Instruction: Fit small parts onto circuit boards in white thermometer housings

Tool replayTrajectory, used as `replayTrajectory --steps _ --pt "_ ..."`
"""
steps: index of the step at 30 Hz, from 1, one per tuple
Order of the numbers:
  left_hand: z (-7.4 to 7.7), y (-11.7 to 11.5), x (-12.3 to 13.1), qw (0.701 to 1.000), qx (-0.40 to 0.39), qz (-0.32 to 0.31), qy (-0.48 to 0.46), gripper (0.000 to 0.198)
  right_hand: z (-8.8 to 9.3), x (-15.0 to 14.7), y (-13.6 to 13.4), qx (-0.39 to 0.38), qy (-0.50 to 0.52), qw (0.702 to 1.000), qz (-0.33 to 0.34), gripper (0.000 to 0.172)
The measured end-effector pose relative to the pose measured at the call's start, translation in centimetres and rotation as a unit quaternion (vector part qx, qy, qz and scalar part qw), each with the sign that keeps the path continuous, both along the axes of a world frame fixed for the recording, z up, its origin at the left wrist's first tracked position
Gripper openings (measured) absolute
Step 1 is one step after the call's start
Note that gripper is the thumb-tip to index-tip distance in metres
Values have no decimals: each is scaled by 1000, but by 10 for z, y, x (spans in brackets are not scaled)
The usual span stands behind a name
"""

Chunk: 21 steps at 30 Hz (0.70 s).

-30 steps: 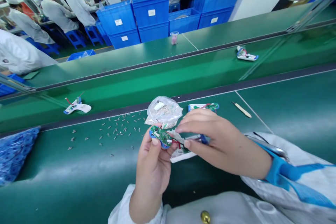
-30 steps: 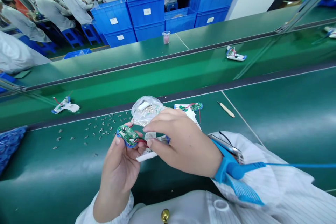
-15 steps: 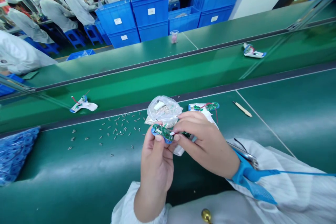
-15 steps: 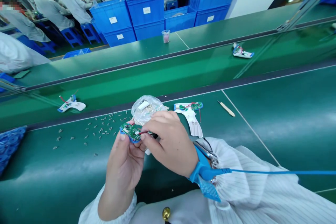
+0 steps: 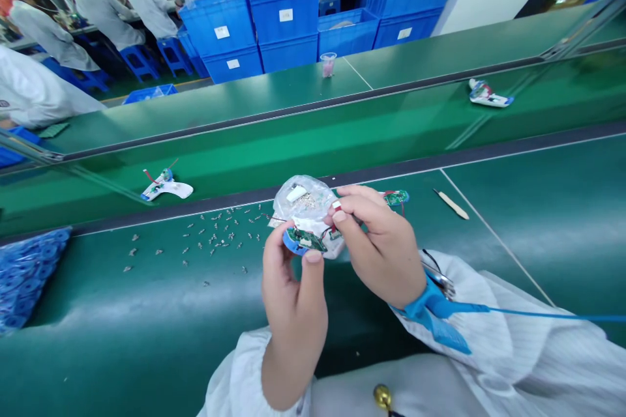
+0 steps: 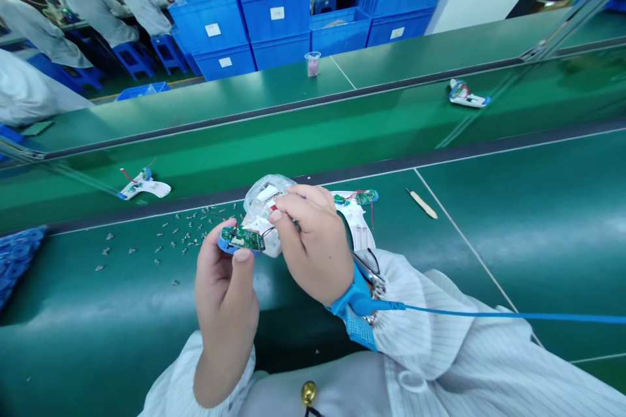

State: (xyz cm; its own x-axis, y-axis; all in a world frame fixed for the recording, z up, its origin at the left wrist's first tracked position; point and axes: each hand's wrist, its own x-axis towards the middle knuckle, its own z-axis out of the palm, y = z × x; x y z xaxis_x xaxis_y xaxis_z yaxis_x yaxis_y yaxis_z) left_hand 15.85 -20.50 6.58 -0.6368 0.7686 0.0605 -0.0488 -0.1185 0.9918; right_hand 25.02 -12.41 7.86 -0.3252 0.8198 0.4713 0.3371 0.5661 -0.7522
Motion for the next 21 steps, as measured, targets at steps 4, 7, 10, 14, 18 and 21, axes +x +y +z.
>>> replayTrajectory --steps 4,7,10,14,18,21 --pt "0 -4 -5 985 -42 4 169 28 11 0 4 -3 0 999 40 19" --pt "-1 -7 -9 983 -33 -22 181 28 22 5 11 -17 -36 991 127 23" --pt "-1 -10 -11 988 -17 -61 143 31 34 12 19 -13 -64 973 220 29" --pt "2 -16 -12 983 -6 -119 137 35 49 18 27 -17 -89 934 346 28" --pt "7 -21 -13 979 -7 -142 144 36 58 20 28 -15 -105 910 402 27" --pt "10 -22 -12 980 -4 -157 119 35 62 20 28 -16 -117 902 416 26"
